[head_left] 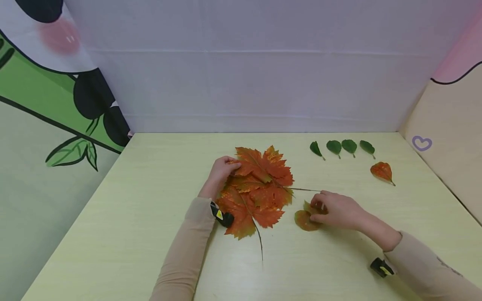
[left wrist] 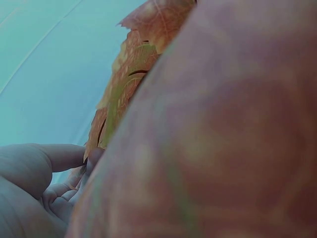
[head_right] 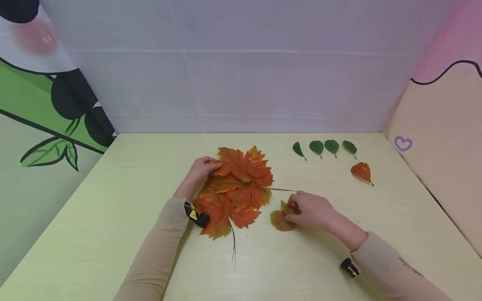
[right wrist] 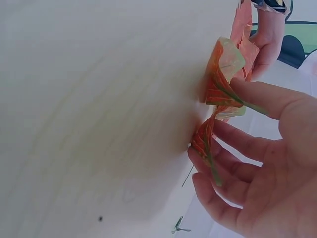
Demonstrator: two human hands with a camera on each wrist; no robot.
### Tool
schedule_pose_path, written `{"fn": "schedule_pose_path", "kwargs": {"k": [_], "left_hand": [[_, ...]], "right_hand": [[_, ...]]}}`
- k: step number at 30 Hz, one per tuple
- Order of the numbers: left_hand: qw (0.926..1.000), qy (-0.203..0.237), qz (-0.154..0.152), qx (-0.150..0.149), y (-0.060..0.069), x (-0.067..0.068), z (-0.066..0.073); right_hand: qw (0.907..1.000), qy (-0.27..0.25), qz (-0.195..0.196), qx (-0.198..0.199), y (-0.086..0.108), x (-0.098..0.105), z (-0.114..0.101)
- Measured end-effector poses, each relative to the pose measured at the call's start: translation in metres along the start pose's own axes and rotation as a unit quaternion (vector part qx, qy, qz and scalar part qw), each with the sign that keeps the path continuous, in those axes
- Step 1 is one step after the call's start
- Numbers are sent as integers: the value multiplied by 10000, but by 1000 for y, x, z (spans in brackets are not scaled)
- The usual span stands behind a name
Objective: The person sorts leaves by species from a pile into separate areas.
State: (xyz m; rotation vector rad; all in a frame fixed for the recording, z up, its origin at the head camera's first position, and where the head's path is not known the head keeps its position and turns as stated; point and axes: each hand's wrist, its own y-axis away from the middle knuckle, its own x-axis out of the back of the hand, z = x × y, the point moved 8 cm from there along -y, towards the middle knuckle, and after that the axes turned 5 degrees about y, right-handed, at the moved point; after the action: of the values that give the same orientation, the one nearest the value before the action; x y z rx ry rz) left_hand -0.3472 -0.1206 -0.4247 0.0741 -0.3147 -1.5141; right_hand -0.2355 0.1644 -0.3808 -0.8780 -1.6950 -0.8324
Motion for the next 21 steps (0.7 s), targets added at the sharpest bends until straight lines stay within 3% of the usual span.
{"fn": "schedule_pose_path", "kwargs": {"k": [10,21], "left_hand": [[10000,44,-13,-13,0,0,1],[9999,103,9,34,0,1,0]], "right_hand": [[9982,-544,-210,-149,1,6,4],[9982,-393,247,-381,5,25,22]]}}
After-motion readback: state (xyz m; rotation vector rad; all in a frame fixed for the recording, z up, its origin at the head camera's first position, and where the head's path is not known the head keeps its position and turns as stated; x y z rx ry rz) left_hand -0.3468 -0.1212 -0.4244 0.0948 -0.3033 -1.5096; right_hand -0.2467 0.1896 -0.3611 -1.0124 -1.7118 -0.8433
